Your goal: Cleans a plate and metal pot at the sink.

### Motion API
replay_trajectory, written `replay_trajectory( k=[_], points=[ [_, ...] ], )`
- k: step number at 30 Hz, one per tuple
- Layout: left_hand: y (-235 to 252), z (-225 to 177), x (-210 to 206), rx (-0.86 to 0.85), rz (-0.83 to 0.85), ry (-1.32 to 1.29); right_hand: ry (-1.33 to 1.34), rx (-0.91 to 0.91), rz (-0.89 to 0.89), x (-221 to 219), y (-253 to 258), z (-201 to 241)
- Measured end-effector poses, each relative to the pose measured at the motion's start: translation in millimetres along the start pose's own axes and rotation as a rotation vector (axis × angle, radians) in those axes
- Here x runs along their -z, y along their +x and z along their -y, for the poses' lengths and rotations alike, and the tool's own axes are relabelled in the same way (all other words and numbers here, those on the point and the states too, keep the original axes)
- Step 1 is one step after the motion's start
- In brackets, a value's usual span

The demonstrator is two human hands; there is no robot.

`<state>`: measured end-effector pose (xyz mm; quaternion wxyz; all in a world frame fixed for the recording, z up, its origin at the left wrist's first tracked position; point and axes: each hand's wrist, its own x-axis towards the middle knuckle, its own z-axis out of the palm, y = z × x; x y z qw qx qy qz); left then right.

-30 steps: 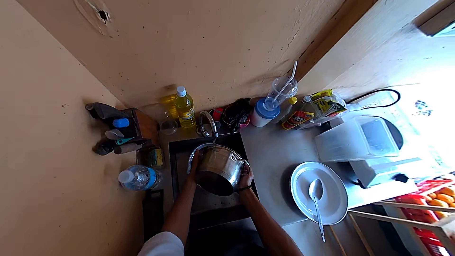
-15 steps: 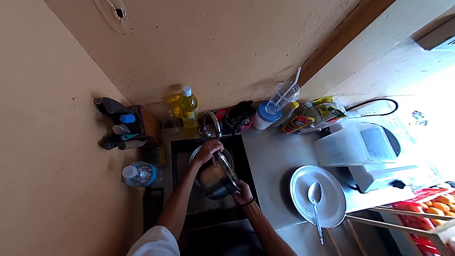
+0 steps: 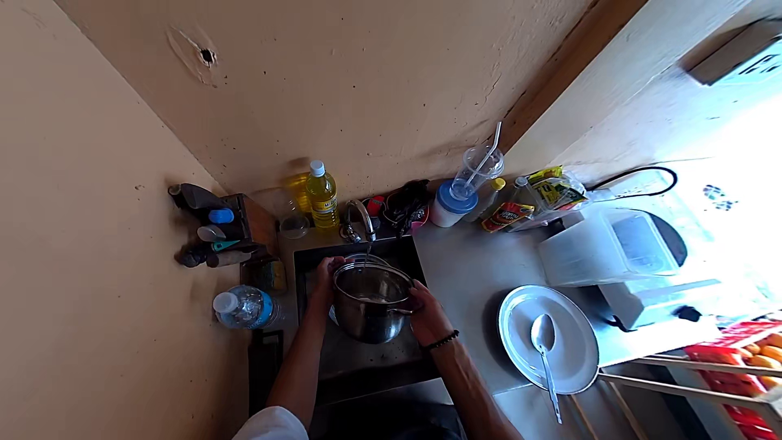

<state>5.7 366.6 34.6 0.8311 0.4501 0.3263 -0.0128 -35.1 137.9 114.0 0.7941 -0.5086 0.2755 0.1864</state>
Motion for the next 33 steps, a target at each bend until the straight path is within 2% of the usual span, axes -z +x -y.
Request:
replay_trajectory(
  k=[2,7,11,13,16,19,23,28,33],
  points=[
    [2.0,9.1,-11.1,0.104,0.016,-0.082,-0.086,0.06,0.001,-4.4,-24.2,10.5],
    [23.0,31.2,-33.5,0.11,0.329,-0.12,-0.159,0.168,0.05,-10.5,-57.7,24.3],
    [58.0,35.8,-55.0,0.322,0.312,-0.248,-0.169,0.195,0.042,-12.3,-56.6,27.4],
    [61.3,32.9,-58.1,0.346,0.266,-0.268,-0.16,0.205,0.004,-13.4,-52.4,27.9],
    [41.9,16.7,-47.8,0.238,0.14,-0.108,-0.094,0.157,-0.1,-9.0,-31.6,25.8],
    [20.7,-9.3,-27.7,0.1,-0.002,0.131,0.003,0.016,-0.076,-1.1,-3.2,14.5],
    [-13.9,-54.5,-11.1,-0.03,-0.074,0.333,0.159,-0.145,-0.092,-15.1,5.7,-13.9],
    [-35.1,-88.7,-14.5,-0.28,0.036,0.606,0.226,-0.322,-0.127,-31.6,-2.7,-39.5],
    [-47.9,-96.3,-27.6,-0.486,0.132,0.708,-0.017,-0.414,-0.109,-34.7,6.2,-49.5]
  ],
)
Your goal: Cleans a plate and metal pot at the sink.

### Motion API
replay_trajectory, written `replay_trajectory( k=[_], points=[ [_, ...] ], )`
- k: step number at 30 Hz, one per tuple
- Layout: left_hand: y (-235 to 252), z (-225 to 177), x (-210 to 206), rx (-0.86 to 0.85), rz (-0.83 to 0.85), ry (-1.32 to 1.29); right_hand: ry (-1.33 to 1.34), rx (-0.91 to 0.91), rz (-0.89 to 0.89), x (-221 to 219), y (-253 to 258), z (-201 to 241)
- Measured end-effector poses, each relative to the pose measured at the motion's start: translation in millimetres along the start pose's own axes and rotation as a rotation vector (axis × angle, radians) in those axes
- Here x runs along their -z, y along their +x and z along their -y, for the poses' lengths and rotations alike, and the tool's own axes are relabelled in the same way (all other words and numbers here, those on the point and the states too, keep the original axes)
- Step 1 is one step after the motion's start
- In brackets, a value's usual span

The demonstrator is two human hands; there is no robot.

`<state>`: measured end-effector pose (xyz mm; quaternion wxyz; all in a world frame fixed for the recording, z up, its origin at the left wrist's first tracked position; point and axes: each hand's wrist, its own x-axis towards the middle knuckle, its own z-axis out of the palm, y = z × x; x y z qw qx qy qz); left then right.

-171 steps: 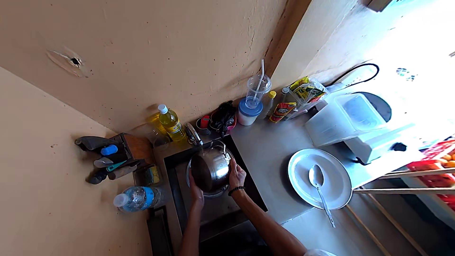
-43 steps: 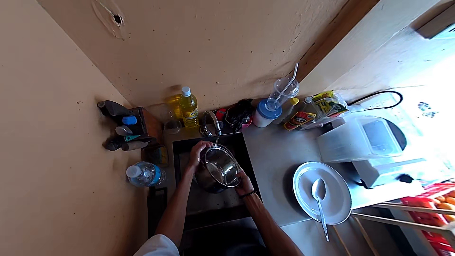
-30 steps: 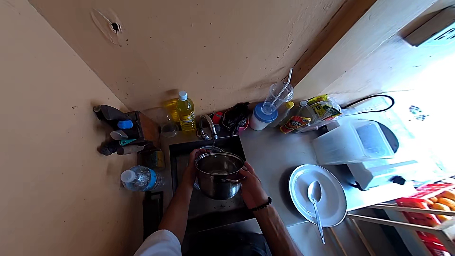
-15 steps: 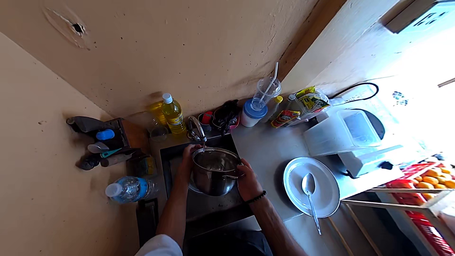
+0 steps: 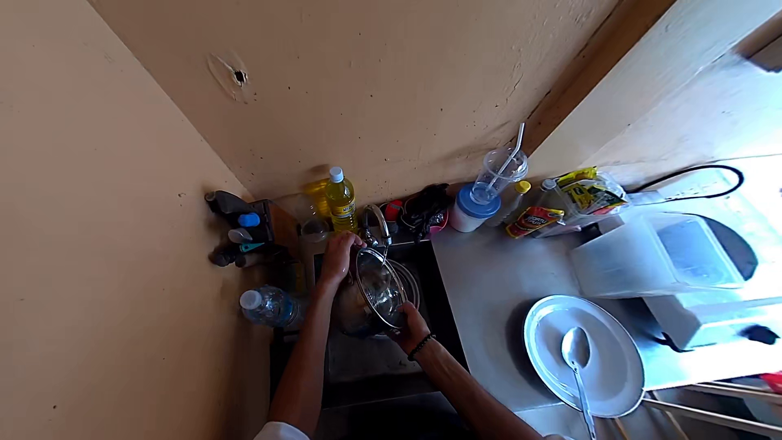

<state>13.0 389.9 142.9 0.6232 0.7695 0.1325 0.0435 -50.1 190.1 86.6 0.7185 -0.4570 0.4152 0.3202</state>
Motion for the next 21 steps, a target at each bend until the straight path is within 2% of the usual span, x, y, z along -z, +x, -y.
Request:
replay_trajectory(
  k=[3,7,11,15,17,18,21],
  points=[
    [-14.1,-6.8,-10.9,-0.12,-0.023,0.017,-0.168,0.002,0.031,1.5,26.3,-0.1],
    [-53.2,-4.1,-21.9,-0.23,-0.068,-0.029,-0.344,0.227,0.13,-3.6,58.9,10.6],
    [-101.2,13.5,-21.7,-0.277,-0.233,-0.228,-0.408,0.508,0.366,-11.4,82.7,46.6],
    [-123.3,32.8,-16.0,-0.327,-0.374,-0.34,-0.447,0.513,0.613,-16.9,97.7,71.2],
    [-123.4,30.5,-7.9,-0.196,-0.376,-0.219,-0.502,0.514,0.669,-19.1,98.5,78.7],
    [-121.3,29.9,-0.8,-0.085,-0.319,-0.149,-0.525,0.52,0.688,-20.3,97.9,81.6],
    [-99.3,29.3,20.8,0.178,-0.019,-0.022,-0.608,0.546,0.797,-25.4,97.6,95.6]
  ],
)
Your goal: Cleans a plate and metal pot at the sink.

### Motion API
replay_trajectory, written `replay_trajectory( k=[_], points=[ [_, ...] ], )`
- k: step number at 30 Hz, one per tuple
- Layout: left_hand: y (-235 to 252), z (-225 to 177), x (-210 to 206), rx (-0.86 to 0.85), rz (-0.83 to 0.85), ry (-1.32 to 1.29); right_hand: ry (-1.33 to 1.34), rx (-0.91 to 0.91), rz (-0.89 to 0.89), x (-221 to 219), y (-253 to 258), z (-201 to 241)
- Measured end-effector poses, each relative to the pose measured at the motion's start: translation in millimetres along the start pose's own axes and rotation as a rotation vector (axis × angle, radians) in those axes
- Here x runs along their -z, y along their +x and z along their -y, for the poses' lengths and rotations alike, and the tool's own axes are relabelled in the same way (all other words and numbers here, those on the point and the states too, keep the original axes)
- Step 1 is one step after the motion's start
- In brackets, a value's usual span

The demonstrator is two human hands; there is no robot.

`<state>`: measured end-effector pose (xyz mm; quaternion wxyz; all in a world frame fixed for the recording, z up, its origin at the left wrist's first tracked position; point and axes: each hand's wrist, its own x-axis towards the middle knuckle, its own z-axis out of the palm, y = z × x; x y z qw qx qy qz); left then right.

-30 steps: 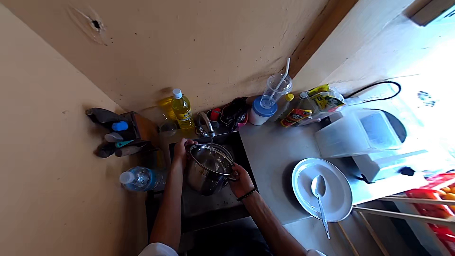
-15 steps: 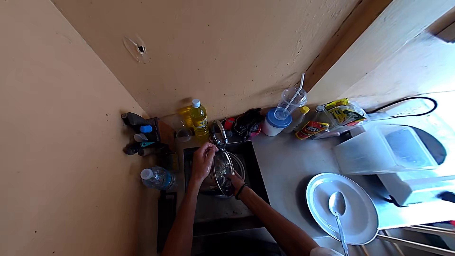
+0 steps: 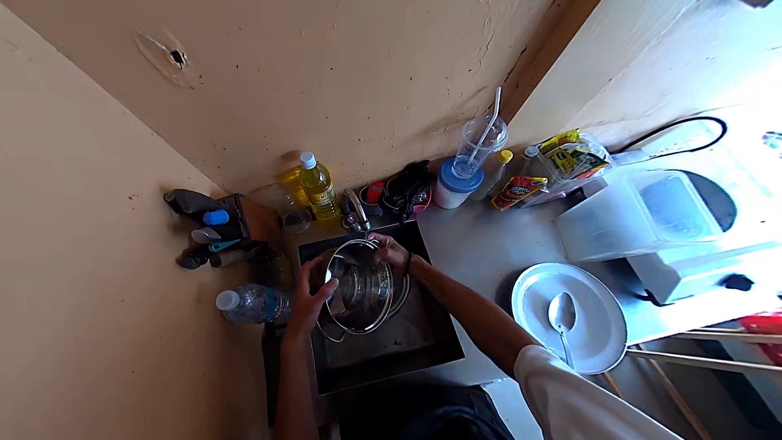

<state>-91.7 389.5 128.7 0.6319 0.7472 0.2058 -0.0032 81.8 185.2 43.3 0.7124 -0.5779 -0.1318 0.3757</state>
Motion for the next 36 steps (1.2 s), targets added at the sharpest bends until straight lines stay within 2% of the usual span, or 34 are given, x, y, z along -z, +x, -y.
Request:
replay_trajectory(
  k=[2,4,6,8,9,11,13,15,18,20,22,26,29,31,33,34,36],
  points=[
    [22.0,-1.7,10.1,0.098,0.235,0.094,-0.036,0.012,0.115,5.7,10.5,3.3],
    [35.1,-0.1,7.8,0.129,0.353,0.087,-0.058,0.014,0.182,12.7,23.6,-0.5],
    [37.4,9.6,-2.6,0.152,0.27,0.0,-0.169,0.056,0.121,15.9,40.2,-6.5],
    [34.8,14.0,-18.0,0.149,0.097,-0.061,-0.475,0.138,0.013,21.1,59.2,-10.0],
    [31.0,14.8,-24.8,0.149,0.011,-0.087,-0.609,0.14,-0.045,23.7,63.0,-11.4],
    [19.7,13.3,-35.4,0.132,-0.151,-0.106,-0.681,0.045,-0.148,24.9,52.3,-12.2],
    [8.5,14.3,-43.3,0.059,-0.294,-0.034,-0.603,-0.125,-0.239,21.2,29.2,-24.7],
    [-2.9,17.7,-52.2,-0.044,-0.409,0.139,-0.459,-0.328,-0.252,4.2,-4.3,-34.2],
    [-10.7,32.3,-69.1,-0.186,-0.592,0.286,-0.003,-0.62,-0.247,-38.6,-52.0,-41.1],
    [-13.5,39.4,-81.2,-0.231,-0.686,0.326,0.316,-0.67,-0.244,-57.7,-66.0,-48.2],
    [-20.8,38.5,-90.1,-0.203,-0.714,0.318,0.35,-0.679,-0.243,-57.6,-64.4,-47.8],
    [-40.1,28.3,-87.5,-0.093,-0.657,0.123,0.018,-0.538,-0.136,-23.9,-36.9,-46.2],
    [-40.7,15.4,-65.5,0.002,-0.512,-0.058,-0.243,-0.432,-0.015,-5.7,-9.6,-24.0],
    [-34.0,9.0,-52.5,0.059,-0.427,-0.105,-0.416,-0.261,0.09,8.8,17.9,-18.8],
    [-27.0,11.1,-46.7,0.095,-0.38,-0.142,-0.625,-0.016,0.155,17.6,47.1,-13.8],
    [-25.0,15.9,-47.0,0.116,-0.365,-0.191,-0.74,0.059,0.153,18.3,58.9,-7.8],
    [-22.4,35.4,-54.9,0.112,-0.384,-0.391,-0.976,0.044,0.08,10.6,66.2,18.1]
  ],
)
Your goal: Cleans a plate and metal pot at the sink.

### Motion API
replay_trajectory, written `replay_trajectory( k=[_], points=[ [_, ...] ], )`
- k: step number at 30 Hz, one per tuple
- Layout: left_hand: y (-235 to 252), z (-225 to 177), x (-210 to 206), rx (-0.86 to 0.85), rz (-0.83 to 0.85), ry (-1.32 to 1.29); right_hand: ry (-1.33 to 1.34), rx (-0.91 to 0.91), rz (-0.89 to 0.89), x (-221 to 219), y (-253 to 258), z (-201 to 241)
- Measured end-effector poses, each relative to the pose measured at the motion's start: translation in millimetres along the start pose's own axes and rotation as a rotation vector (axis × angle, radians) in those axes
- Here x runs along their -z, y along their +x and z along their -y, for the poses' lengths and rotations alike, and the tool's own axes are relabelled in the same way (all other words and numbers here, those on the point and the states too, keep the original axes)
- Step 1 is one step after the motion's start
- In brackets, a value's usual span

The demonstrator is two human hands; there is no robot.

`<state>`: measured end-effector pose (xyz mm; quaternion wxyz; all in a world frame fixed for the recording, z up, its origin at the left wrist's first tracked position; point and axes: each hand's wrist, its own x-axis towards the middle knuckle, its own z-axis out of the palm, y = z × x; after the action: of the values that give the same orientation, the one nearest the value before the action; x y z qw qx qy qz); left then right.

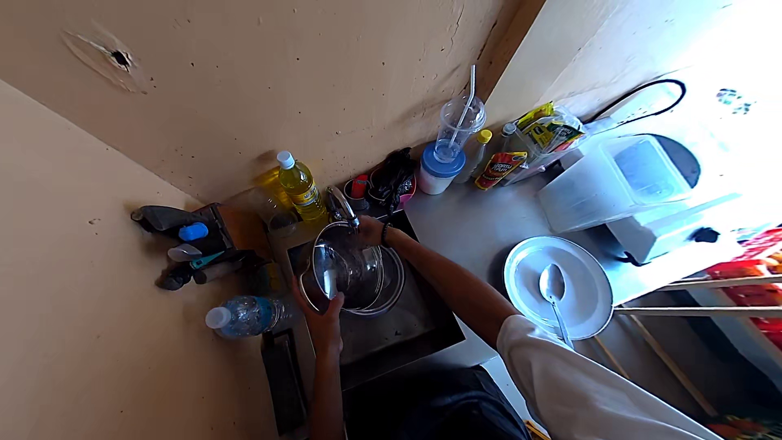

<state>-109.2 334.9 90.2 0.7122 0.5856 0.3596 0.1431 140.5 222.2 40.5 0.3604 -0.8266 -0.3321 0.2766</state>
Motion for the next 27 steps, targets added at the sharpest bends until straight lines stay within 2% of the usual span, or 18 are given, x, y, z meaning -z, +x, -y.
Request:
replay_trajectory(
  k=[3,5,7,10,12,15,18,22,24,27],
  points=[
    [3.6,41.5,-7.8,-0.01,0.002,-0.338,-0.173,-0.051,-0.045,25.9,-23.1,37.2],
    [4.1,54.6,-16.1,0.126,-0.012,-0.472,-0.262,-0.095,-0.017,40.7,-56.7,59.6],
    [3.5,55.6,-23.2,0.335,0.057,-0.49,-0.307,-0.207,-0.037,44.3,-96.5,67.5],
    [14.9,51.3,-28.8,0.582,0.205,-0.415,-0.379,-0.471,0.115,47.6,-120.6,61.3],
    [28.1,42.9,-25.5,0.638,0.252,-0.334,-0.328,-0.57,0.22,44.2,-121.5,60.8],
    [58.5,28.7,-14.6,0.696,0.178,-0.146,-0.146,-0.57,0.21,21.2,-100.9,35.2],
    [71.8,24.8,-22.3,0.714,0.093,0.016,-0.012,-0.581,0.128,4.4,-98.4,13.1],
    [52.8,26.0,-29.3,0.778,0.214,0.079,-0.047,-0.682,0.028,5.9,-136.0,13.3],
    [41.7,29.4,-21.6,0.859,0.261,0.11,-0.065,-0.739,0.054,1.3,-153.8,21.3],
    [46.7,30.9,-1.5,0.918,0.198,0.139,0.001,-0.747,0.142,-21.0,-149.7,24.7]
  ],
)
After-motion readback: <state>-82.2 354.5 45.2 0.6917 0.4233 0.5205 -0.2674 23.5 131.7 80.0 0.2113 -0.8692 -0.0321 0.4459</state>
